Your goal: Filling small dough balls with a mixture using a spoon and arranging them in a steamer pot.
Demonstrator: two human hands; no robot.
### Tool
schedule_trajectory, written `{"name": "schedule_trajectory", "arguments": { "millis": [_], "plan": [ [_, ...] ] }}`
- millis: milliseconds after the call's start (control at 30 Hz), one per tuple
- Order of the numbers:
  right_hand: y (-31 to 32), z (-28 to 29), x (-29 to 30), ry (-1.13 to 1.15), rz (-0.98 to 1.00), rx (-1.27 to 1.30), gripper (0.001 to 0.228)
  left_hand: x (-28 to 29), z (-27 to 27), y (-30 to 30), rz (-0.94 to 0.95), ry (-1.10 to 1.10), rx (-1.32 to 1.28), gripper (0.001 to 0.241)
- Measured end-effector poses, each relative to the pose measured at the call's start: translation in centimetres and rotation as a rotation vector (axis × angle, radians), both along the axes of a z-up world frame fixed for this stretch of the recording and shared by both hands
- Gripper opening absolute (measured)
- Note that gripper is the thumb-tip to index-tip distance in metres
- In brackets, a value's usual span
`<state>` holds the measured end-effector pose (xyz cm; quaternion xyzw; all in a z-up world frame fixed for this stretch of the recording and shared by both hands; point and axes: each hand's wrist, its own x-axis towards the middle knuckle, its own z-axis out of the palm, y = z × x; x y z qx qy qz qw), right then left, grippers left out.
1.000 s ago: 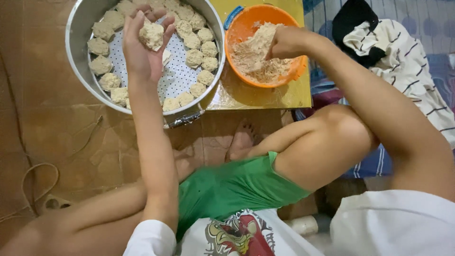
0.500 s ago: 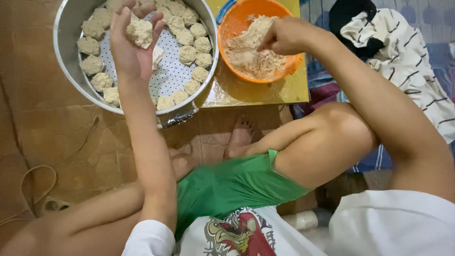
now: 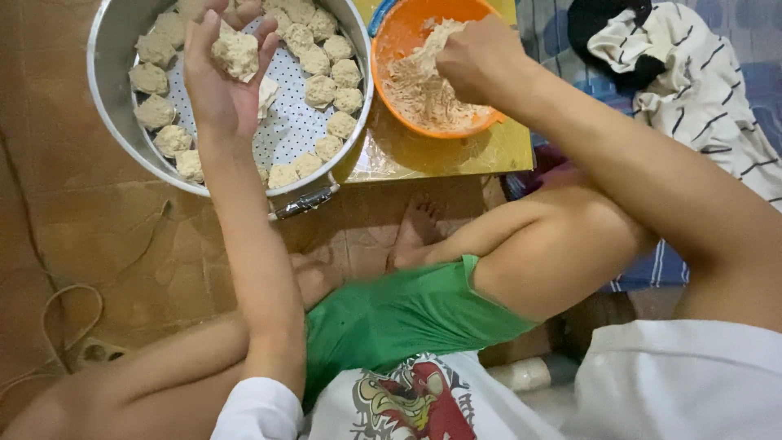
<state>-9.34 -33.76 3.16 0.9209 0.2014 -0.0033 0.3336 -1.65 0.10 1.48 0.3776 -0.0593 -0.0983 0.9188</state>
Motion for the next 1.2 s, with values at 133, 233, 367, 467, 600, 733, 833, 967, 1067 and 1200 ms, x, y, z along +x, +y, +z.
{"name": "schedule_trajectory", "arguments": {
  "millis": [133,233,367,467,600,733,833,967,1067,1200],
  "plan": [
    [0.6,-0.3,0.4,0.013,-0.014,0.002,0.007,0.3,-0.2,0.0,-0.021,-0.012,-0.008,0.031],
    [0.5,0.0,0.4,0.127,-0.152,0.135,0.013,-0.2,0.2,0.0,-0.016,-0.003,-0.01,0.031],
    [-1.6,-0.9,0.8,0.128,-0.314,0.398,0.032,0.0,0.2,-0.1,-0.003,0.011,0.021,0.033],
    [-2.2,-1.2,0.7,0.199,-0.419,0.577,0.037,0.0,-0.1,0.0,-0.003,-0.01,0.015,0.032],
    [-4.2,-2.6,1.1,0.326,-0.522,0.824,0.029,0.0,0.1,-0.1,-0.003,-0.028,0.014,0.025],
    [-3.7,-1.6,0.5,0.433,-0.666,1.018,0.033,-0.1,0.4,-0.2,0.008,-0.023,0.053,0.025],
    [-4.3,-1.6,0.7,0.449,-0.709,1.035,0.034,0.2,0.2,-0.3,-0.007,-0.042,0.018,0.024],
    [-4.2,-0.6,0.9,0.478,-0.673,0.988,0.033,0.8,-0.1,-0.5,0.012,0.013,-0.009,0.03],
    [-3.8,0.7,0.7,0.497,-0.69,0.976,0.03,0.9,-0.6,-0.3,0.002,0.015,-0.055,0.033],
    [-3.7,2.6,0.6,0.503,-0.761,1.134,0.029,1.2,-1.2,0.0,-0.063,0.009,-0.163,0.037]
  ]
}}
